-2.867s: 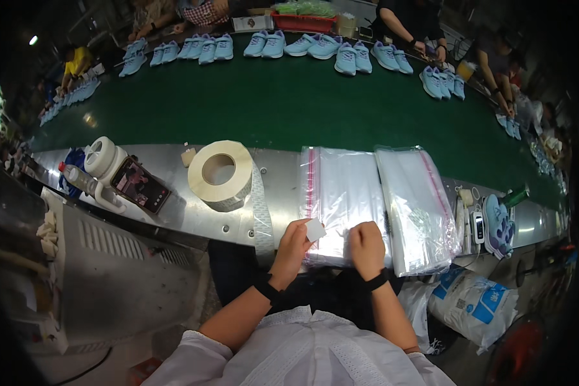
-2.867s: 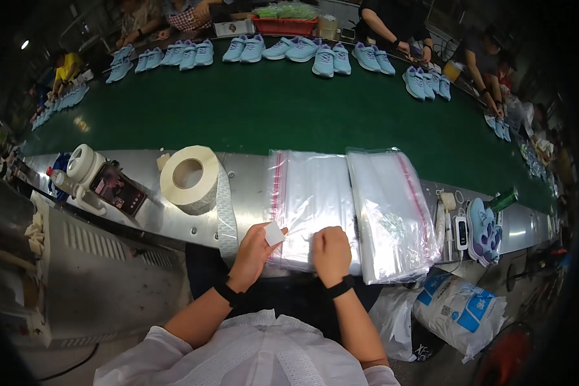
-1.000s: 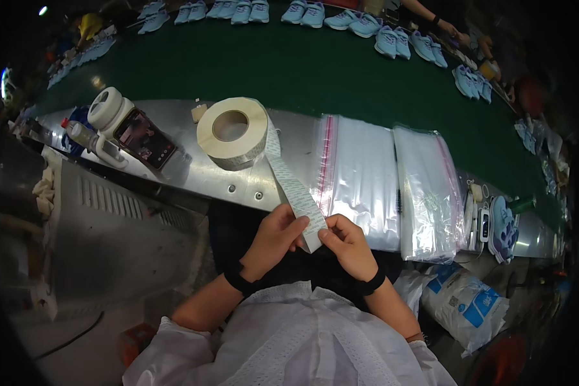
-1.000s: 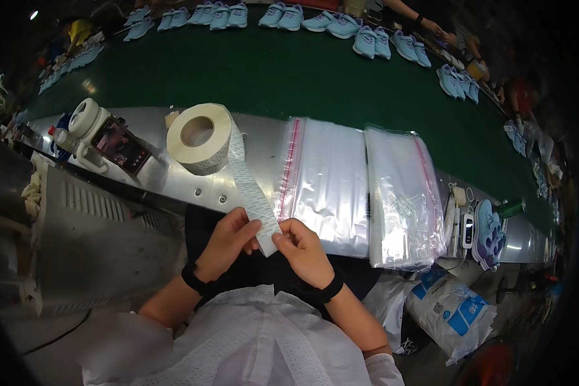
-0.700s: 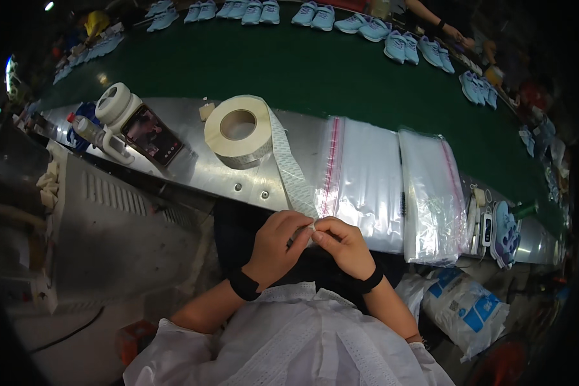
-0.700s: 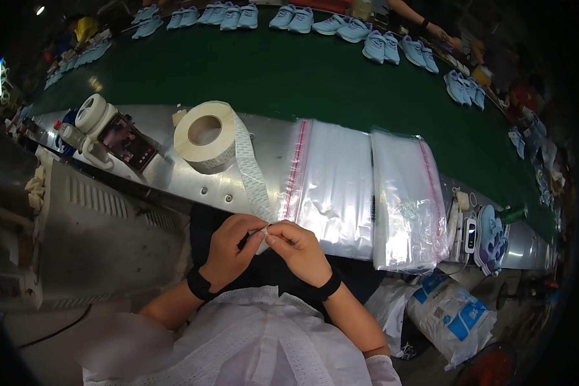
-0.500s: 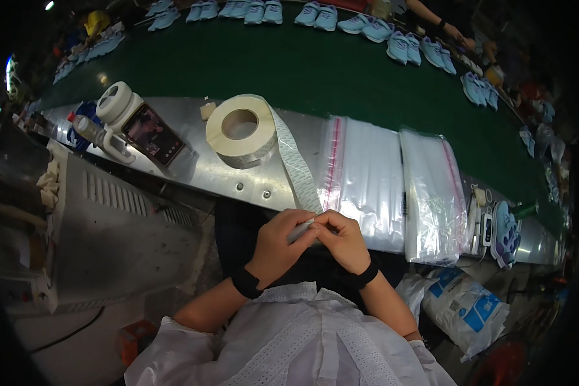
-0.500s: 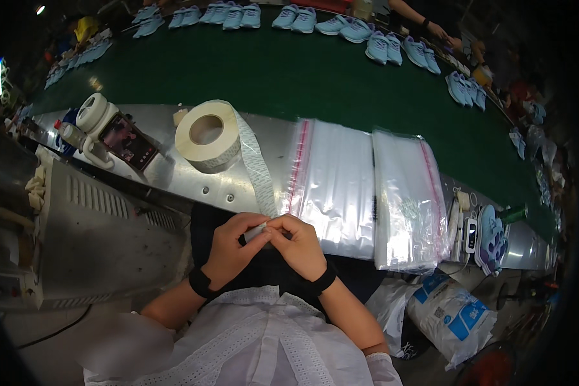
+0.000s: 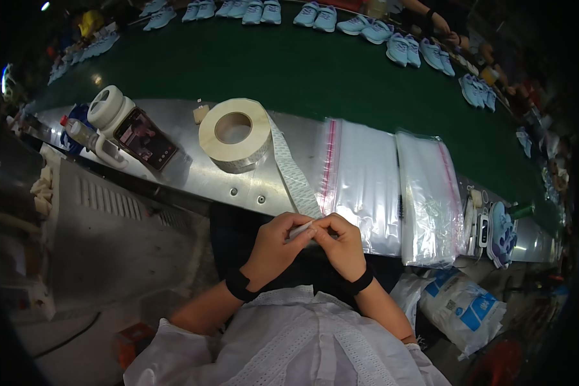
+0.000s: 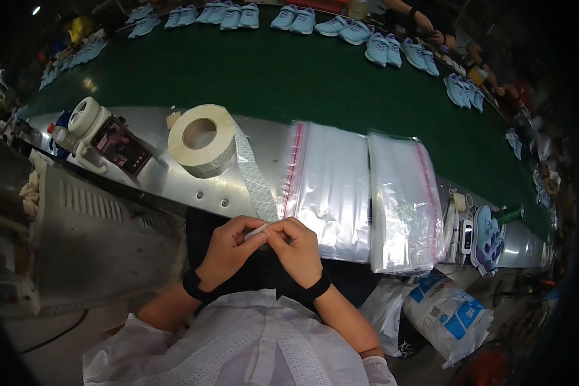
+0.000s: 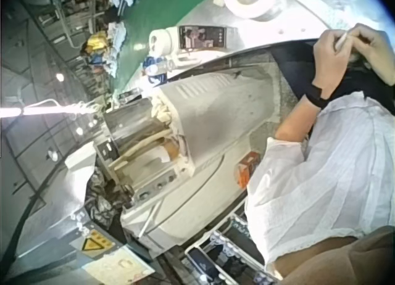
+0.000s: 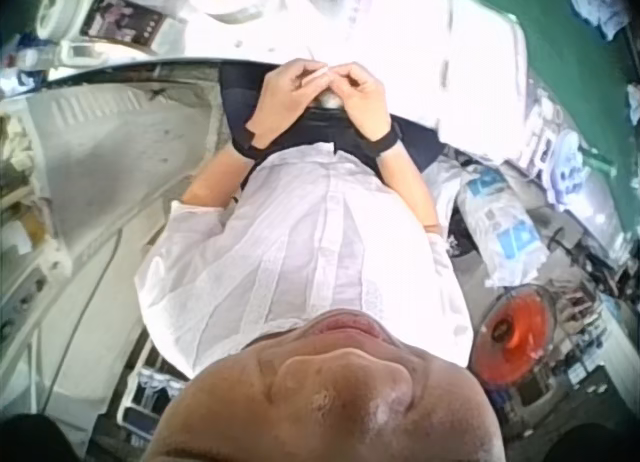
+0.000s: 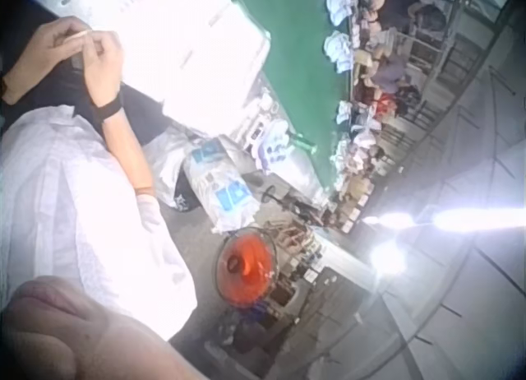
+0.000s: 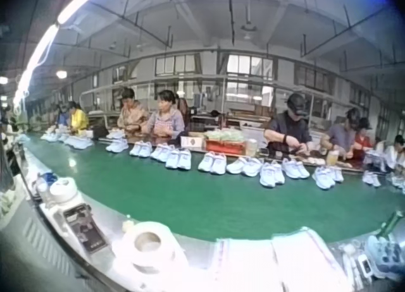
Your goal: The person peels individual labels from a roll and applies them to the top of clear plastic bags. The person works at a metal table in a factory setting, handling the bags and labels by hand.
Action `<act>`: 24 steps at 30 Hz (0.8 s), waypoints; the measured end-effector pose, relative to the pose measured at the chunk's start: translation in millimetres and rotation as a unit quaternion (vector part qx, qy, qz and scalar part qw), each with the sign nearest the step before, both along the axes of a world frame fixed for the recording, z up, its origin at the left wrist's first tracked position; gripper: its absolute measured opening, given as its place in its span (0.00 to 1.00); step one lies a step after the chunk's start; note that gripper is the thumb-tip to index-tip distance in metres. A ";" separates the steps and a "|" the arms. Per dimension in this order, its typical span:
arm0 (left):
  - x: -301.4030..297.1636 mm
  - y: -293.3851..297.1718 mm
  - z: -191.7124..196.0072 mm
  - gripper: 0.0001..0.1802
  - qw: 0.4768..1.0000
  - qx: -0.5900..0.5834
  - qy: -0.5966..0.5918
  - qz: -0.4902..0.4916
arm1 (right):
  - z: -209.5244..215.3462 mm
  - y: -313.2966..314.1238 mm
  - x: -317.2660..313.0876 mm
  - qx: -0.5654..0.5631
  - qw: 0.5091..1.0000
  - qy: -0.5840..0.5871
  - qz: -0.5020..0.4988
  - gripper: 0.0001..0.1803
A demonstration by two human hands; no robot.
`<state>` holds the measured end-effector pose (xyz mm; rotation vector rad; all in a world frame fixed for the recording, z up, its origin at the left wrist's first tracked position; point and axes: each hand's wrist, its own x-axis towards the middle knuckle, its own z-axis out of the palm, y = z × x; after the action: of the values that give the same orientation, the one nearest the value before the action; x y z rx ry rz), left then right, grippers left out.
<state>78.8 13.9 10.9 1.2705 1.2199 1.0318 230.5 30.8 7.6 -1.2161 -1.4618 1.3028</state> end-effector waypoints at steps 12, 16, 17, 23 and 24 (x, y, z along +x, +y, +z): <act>-16.1 28.3 11.8 0.06 0.985 0.005 -0.143 0.097 | 13.5 -15.8 33.8 0.103 0.966 -0.191 0.142 0.06; 7.3 43.3 22.3 0.09 0.974 -0.034 -0.219 0.039 | 18.3 9.7 69.1 0.007 0.990 -0.103 -0.094 0.06; 14.7 48.9 20.5 0.10 0.974 -0.048 -0.220 0.023 | 20.0 18.4 71.6 0.005 0.979 -0.122 -0.162 0.04; 58.5 77.9 -7.2 0.13 0.937 -0.137 -0.321 0.016 | -1.0 10.2 42.8 0.194 0.935 -0.294 0.034 0.06; 65.1 79.8 -14.3 0.13 0.925 -0.169 -0.339 0.009 | -1.9 10.9 44.5 0.082 0.969 -0.234 -0.012 0.06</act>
<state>143.9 93.8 -3.4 0.5517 0.8152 1.0890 275.0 41.8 5.8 -1.4891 -1.8360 0.8878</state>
